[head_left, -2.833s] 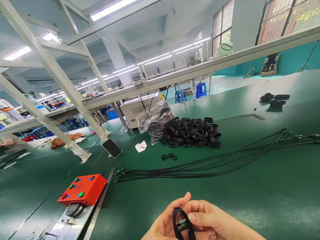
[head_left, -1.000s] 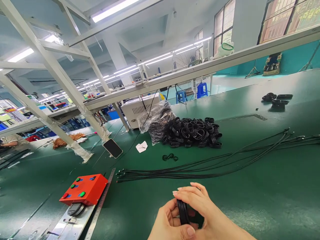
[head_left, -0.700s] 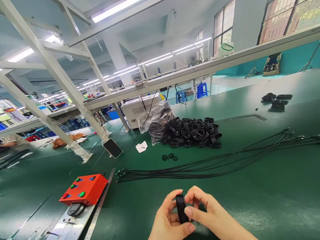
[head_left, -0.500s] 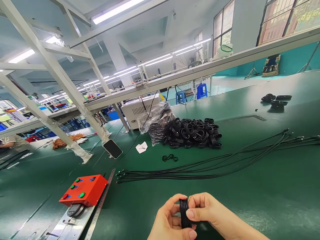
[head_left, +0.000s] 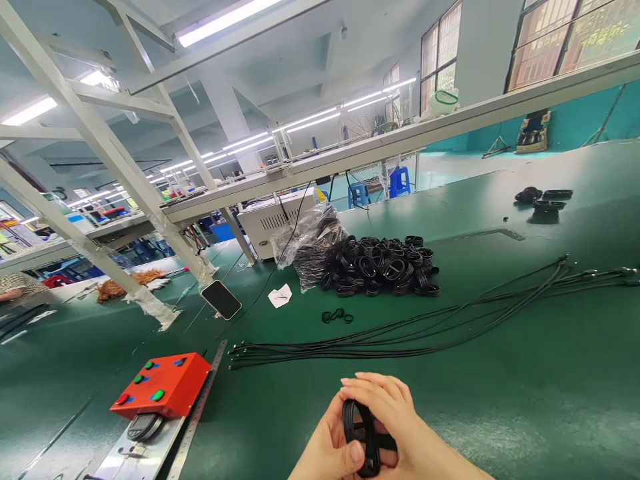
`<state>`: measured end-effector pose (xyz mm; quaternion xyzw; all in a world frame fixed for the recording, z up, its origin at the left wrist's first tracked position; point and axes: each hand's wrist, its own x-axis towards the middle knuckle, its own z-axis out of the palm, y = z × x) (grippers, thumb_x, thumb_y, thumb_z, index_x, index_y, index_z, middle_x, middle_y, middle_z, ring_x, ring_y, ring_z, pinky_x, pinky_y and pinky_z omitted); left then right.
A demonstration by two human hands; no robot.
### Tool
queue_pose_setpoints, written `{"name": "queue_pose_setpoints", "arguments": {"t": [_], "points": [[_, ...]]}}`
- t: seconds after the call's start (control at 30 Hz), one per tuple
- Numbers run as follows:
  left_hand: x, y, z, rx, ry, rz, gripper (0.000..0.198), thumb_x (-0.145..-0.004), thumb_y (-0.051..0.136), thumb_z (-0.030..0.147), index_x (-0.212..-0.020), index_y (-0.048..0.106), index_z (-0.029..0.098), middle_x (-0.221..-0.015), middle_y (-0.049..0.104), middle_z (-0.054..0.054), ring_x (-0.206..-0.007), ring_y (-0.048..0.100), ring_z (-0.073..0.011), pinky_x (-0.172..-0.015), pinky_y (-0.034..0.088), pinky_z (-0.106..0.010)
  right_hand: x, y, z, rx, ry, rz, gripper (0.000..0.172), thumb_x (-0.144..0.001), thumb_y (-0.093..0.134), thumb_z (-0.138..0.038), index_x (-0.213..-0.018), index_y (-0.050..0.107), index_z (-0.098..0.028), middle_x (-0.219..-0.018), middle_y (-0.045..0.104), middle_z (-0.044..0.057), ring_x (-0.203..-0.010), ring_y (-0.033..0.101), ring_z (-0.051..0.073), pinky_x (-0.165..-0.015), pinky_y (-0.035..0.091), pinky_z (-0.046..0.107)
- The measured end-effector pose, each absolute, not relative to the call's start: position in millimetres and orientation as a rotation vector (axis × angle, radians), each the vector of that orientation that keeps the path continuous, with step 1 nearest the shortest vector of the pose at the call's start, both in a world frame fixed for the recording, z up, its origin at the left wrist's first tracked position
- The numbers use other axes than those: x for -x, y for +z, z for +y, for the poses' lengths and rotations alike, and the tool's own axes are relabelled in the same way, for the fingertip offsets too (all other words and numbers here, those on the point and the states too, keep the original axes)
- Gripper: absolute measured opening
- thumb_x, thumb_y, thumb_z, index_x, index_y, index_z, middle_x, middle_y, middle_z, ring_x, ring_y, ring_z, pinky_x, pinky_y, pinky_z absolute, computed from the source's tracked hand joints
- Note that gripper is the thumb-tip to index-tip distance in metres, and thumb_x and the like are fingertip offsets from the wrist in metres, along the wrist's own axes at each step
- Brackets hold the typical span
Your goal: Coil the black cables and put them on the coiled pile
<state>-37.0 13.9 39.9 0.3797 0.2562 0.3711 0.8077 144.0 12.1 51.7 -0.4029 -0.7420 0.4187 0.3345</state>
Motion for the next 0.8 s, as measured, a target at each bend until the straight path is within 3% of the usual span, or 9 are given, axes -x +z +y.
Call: {"name": "queue_pose_setpoints", "arguments": {"t": [0.17,0.3,0.37,0.43,0.47,0.6,0.8], "points": [[37,37,11,-0.799,0.795,0.49,0.054,-0.074,0.081,0.032,-0.123,0.06,0.035,-0.099,0.075,-0.004,-0.085,0.077,-0.0192,-0.062,0.054,-0.016,-140,52,13,1.026,1.084,-1.961,0.083,-0.058,0.089,-0.027,-0.134,0.056,-0.034,-0.147,0.049,0.006,-0.135,0.035,0.035,-0.111,0.029,0.05],[41,33,9,-0.725,0.827,0.513,0.055,-0.073,0.082,0.031,-0.122,0.059,0.037,-0.107,0.075,-0.003,-0.089,0.076,-0.0174,-0.065,0.055,-0.016,-147,54,11,0.981,1.226,-1.906,0.098,-0.063,0.087,-0.032,-0.148,0.038,-0.033,-0.159,0.028,0.009,-0.142,0.026,0.033,-0.111,0.031,0.047],[43,31,10,-0.72,0.815,0.511,0.05,-0.073,0.082,0.033,-0.117,0.06,0.037,-0.103,0.075,-0.002,-0.083,0.076,-0.0154,-0.067,0.055,-0.018,-149,53,8,0.997,1.211,-1.802,0.073,-0.077,0.076,-0.039,-0.142,0.045,-0.033,-0.152,0.033,0.01,-0.136,0.035,0.031,-0.108,0.036,0.044],[44,29,11,-0.75,0.787,0.502,0.045,-0.073,0.081,0.035,-0.112,0.059,0.035,-0.095,0.077,-0.001,-0.08,0.077,-0.0156,-0.069,0.057,-0.02,-149,54,5,1.065,1.155,-1.743,0.029,-0.092,0.058,-0.04,-0.12,0.061,-0.032,-0.129,0.048,0.008,-0.119,0.048,0.027,-0.102,0.041,0.043],[44,28,12,-0.769,0.774,0.503,0.044,-0.073,0.081,0.036,-0.111,0.058,0.034,-0.091,0.078,-0.002,-0.081,0.077,-0.0164,-0.07,0.057,-0.022,-148,56,4,1.097,1.141,-1.749,0.021,-0.096,0.049,-0.038,-0.108,0.066,-0.032,-0.116,0.051,0.007,-0.11,0.051,0.025,-0.098,0.043,0.042],[45,28,15,-0.797,0.774,0.497,0.047,-0.071,0.084,0.034,-0.11,0.058,0.033,-0.09,0.076,0.0,-0.082,0.076,-0.0159,-0.07,0.058,-0.022,-151,69,7,1.077,1.253,-1.833,0.019,-0.096,0.049,-0.032,-0.087,0.065,-0.027,-0.103,0.05,0.004,-0.101,0.049,0.024,-0.089,0.044,0.038],[46,39,15,-0.853,0.88,0.477,0.05,-0.063,0.087,0.04,-0.107,0.063,0.036,-0.127,0.067,-0.001,-0.075,0.077,-0.0166,-0.061,0.059,-0.022,-167,69,18,1.077,1.323,-1.774,0.037,-0.094,0.051,-0.053,-0.076,0.061,-0.023,-0.088,0.047,0.001,-0.084,0.046,0.02,-0.079,0.041,0.035]]}}
